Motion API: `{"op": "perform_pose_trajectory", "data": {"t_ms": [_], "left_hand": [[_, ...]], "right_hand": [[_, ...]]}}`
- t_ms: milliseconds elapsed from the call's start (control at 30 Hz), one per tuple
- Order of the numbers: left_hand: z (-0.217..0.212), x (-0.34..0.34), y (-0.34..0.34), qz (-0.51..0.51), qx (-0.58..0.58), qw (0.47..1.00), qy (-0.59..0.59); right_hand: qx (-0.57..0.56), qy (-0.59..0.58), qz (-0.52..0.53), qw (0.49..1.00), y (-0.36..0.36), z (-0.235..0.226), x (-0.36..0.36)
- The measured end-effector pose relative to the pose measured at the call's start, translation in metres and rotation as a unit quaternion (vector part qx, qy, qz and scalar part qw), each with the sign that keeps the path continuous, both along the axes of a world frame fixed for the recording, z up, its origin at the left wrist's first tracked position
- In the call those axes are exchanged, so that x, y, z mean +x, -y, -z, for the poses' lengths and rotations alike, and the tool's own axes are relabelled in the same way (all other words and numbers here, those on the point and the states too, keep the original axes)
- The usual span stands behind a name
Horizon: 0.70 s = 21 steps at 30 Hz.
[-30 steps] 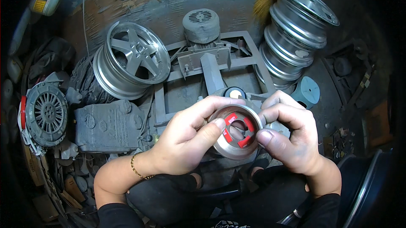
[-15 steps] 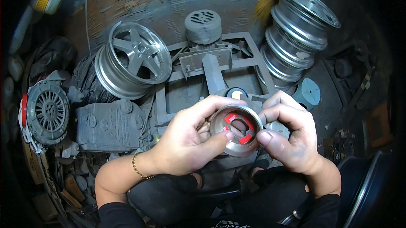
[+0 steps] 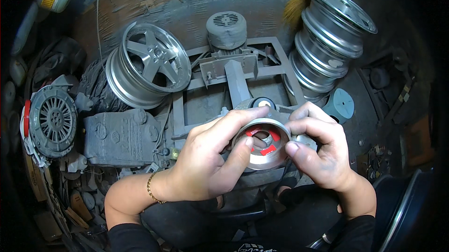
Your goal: The person handles a small red and yellow plastic piece, then picks up a cylindrical metal component with red markings. They use a small metal tool to scrape or clean the inner surface of the cylinder. Finally, they place a white circular object onto a central spindle on the workbench.
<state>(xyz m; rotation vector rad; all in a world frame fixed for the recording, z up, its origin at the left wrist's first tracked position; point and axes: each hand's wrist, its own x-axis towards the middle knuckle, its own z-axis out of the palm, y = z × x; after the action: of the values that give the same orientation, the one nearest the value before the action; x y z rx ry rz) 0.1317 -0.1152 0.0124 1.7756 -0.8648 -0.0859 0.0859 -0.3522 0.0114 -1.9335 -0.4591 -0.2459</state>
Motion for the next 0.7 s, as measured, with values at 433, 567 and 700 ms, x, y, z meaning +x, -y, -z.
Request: {"op": "perform_pose_trajectory", "data": {"t_ms": [433, 567, 700], "left_hand": [[0.002, 0.01, -0.001, 0.061, 0.045, 0.99, -0.117], [0.005, 0.019, -0.002, 0.11, -0.004, 0.96, -0.259], [0.005, 0.025, -0.005, 0.131, -0.003, 0.937, -0.322]], "right_hand": [[-0.004, -0.008, -0.001, 1.0, -0.008, 0.008, 0.001], [-0.006, -0.023, 0.017, 1.0, -0.004, 0.009, 0.005], [0.01, -0.034, 0.019, 0.999, -0.006, 0.01, 0.006]]}}
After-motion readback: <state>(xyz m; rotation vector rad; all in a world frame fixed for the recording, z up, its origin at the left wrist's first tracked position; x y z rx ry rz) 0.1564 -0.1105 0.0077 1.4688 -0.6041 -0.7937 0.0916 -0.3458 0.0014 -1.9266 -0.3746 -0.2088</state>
